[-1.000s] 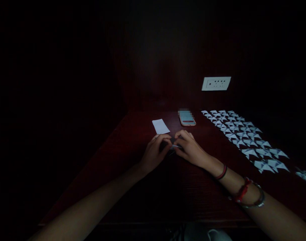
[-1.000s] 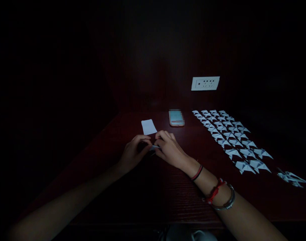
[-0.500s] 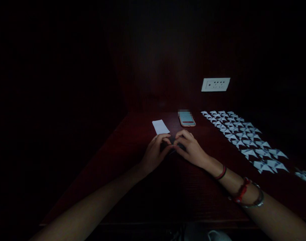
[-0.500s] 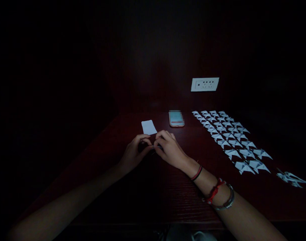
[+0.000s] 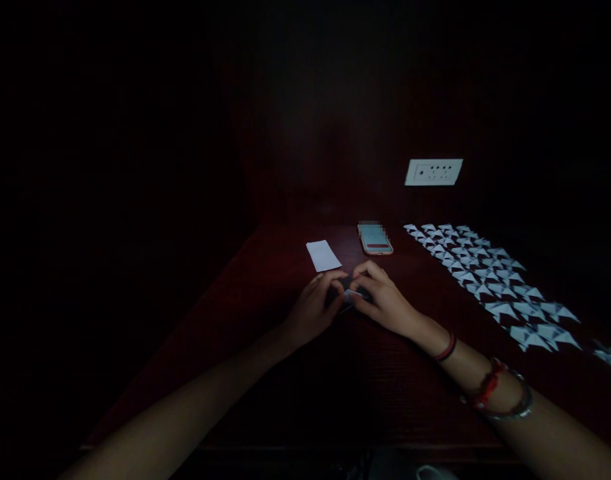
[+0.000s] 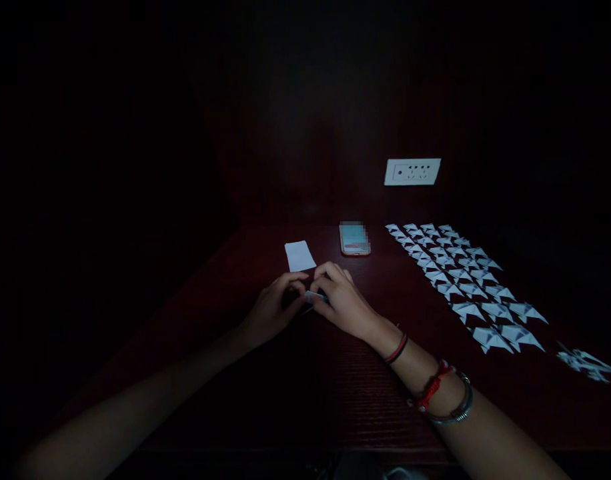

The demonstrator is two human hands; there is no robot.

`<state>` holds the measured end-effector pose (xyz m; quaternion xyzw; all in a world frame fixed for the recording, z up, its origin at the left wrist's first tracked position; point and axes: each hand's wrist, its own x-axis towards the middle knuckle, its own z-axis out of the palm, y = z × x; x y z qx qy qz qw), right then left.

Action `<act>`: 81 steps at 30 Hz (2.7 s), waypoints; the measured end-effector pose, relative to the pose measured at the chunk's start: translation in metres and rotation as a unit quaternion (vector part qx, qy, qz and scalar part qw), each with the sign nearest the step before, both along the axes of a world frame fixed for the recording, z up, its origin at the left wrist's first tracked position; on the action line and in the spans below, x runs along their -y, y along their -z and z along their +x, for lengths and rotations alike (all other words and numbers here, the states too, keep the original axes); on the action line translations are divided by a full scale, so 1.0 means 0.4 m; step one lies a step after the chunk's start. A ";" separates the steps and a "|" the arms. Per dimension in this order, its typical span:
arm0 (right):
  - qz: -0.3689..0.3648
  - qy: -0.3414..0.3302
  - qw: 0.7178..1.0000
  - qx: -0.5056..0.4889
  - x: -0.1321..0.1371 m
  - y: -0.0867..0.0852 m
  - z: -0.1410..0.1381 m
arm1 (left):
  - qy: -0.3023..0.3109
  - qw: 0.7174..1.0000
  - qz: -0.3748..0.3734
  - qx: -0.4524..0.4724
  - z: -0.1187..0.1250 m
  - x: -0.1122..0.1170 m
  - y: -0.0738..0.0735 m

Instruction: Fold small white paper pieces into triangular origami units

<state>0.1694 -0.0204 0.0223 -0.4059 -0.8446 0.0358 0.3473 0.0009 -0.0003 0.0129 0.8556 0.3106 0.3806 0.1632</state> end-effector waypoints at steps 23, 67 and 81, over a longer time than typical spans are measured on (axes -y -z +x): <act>-0.003 -0.003 0.999 0.033 -0.009 0.001 0.007 | -0.007 1.000 0.006 0.000 0.003 0.002 0.000; -0.090 -0.138 0.980 0.113 -0.029 0.027 0.042 | -0.017 0.984 -0.028 -0.174 -0.022 -0.041 0.046; -0.080 -0.070 0.983 0.149 -0.013 0.014 0.029 | 0.152 0.955 0.051 -0.251 -0.060 -0.049 0.004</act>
